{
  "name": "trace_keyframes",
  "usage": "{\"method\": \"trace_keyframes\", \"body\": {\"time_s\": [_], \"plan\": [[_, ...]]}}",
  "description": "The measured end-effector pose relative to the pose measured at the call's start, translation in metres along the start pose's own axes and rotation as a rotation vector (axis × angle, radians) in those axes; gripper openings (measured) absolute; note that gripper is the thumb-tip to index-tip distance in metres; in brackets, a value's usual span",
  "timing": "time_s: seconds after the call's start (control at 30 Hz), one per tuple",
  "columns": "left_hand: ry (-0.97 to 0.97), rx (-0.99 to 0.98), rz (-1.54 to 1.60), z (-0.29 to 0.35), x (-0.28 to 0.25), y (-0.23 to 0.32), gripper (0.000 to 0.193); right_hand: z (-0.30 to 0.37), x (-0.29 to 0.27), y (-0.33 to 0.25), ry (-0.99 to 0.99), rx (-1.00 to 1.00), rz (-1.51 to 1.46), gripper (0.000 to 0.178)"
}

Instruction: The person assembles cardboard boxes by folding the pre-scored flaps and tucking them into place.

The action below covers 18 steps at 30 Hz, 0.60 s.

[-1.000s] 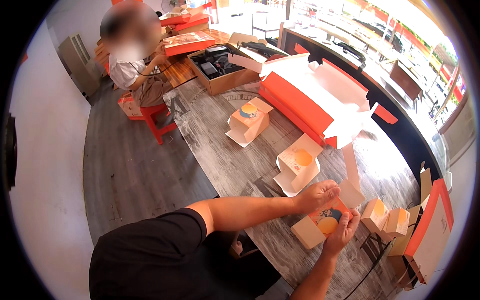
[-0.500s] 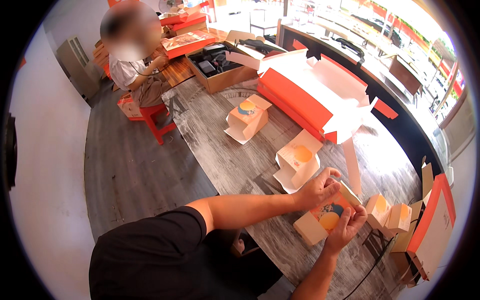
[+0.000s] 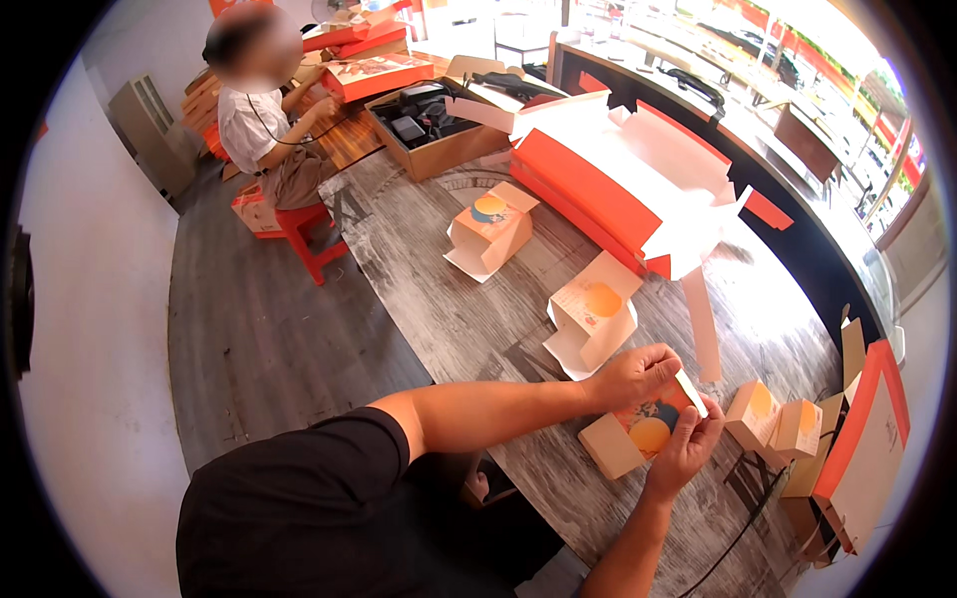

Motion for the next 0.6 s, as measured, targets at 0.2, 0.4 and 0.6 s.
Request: {"method": "trace_keyframes", "body": {"time_s": [0.2,0.4,0.6], "plan": [[-0.008,0.173,-0.160,0.004,0.006,0.002,0.038,-0.004,-0.009,-0.007,0.010,0.103,-0.146,0.020],[-0.031,0.147,-0.159,0.006,0.003,0.003,0.038,-0.006,-0.007,-0.011,-0.005,0.209,-0.327,0.012],[-0.059,0.140,-0.142,0.007,0.005,0.011,0.037,-0.008,-0.007,-0.017,0.015,0.146,-0.381,0.007]]}}
Point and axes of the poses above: each hand's wrist, its own z-axis away from the middle knuckle, its own x-axis out of the palm, y = z × x, the point moved 1 cm from there along -z, towards the middle knuckle, and after that the axes turned 3 degrees about z, right-handed, at the moved point
